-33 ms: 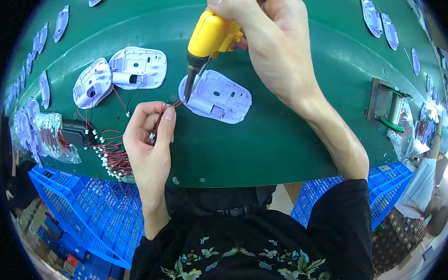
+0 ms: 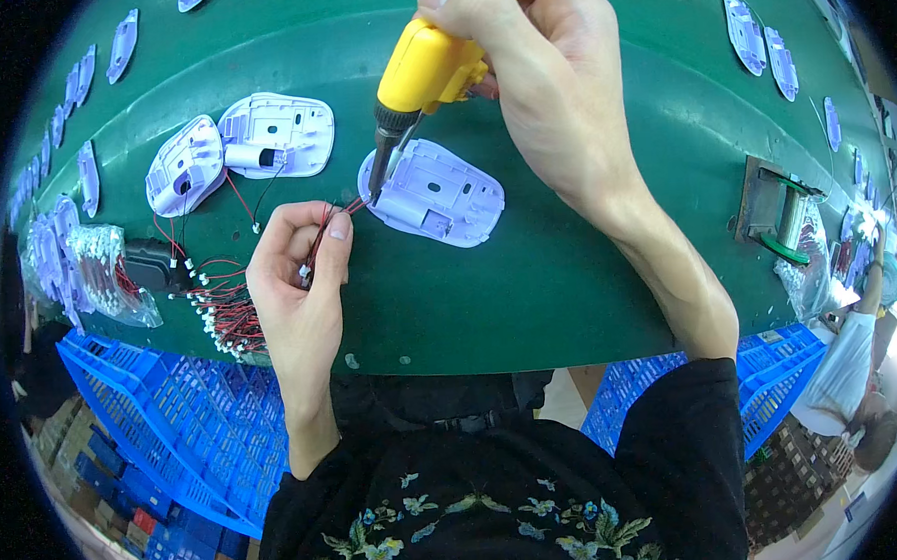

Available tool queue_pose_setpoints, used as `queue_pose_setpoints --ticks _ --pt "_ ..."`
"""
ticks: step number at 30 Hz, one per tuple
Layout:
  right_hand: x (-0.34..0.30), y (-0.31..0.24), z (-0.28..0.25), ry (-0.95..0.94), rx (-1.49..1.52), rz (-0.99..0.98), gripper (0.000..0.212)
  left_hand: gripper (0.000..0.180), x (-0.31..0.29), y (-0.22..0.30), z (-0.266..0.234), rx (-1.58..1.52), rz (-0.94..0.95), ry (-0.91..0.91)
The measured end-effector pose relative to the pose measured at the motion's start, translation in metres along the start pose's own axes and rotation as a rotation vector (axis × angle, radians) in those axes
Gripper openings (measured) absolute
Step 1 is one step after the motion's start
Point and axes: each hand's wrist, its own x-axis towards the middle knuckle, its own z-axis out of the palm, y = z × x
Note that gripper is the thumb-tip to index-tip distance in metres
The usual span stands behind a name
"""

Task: Soldering wires onto mouse shells at an assembly line workstation.

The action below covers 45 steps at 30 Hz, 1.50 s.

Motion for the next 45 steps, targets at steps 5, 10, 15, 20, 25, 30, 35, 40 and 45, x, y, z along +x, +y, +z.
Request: queue_pose_setpoints --ticks 5,10,15,20,25,30,35,40,45 --pt "0.0008 0.0 -0.0012 -0.03 0.063 -0.014 0.016 0.01 0.0001 0.0016 -0.0015 0.1 -0.014 -0.006" --pt "0.0 0.0007 -0.0004 -0.025 0.049 0.005 0.017 0.01 0.0007 0.001 -0.001 0.088 0.0 -0.002" --pt "-0.0004 0.0011 -0.0002 -0.018 0.068 0.005 0.017 0.01 -0.0001 0.0001 -0.0029 0.077 0.001 -0.008" --pt "0.0001 0.0013 -0.0013 -0.021 0.076 0.006 0.016 0.009 0.0005 -0.0019 0.0004 0.001 0.017 0.037" --pt "-0.0002 0.0009 -0.0004 -0.007 0.034 0.002 0.016 0.01 0.0013 -0.0004 0.0011 0.048 -0.007 0.026" --pt "0.0004 -0.0019 -0.0024 -0.036 0.023 -0.031 0.018 0.011 0.0002 0.0018 0.0007 0.048 -0.024 0.009" --pt "0.0008 0.0023 -0.002 -0.011 -0.053 -0.01 0.019 0.011 0.0005 0.0003 0.0006 0.055 -0.027 0.01" --pt "-0.0002 0.0018 -0.0009 -0.001 -0.066 -0.017 0.019 0.01 -0.0002 0.0012 0.0011 0.022 -0.038 -0.003" --pt "0.0003 0.002 -0.0016 -0.005 -0.072 -0.022 0.019 0.01 0.0006 -0.0004 0.0009 0.036 -0.026 -0.003"
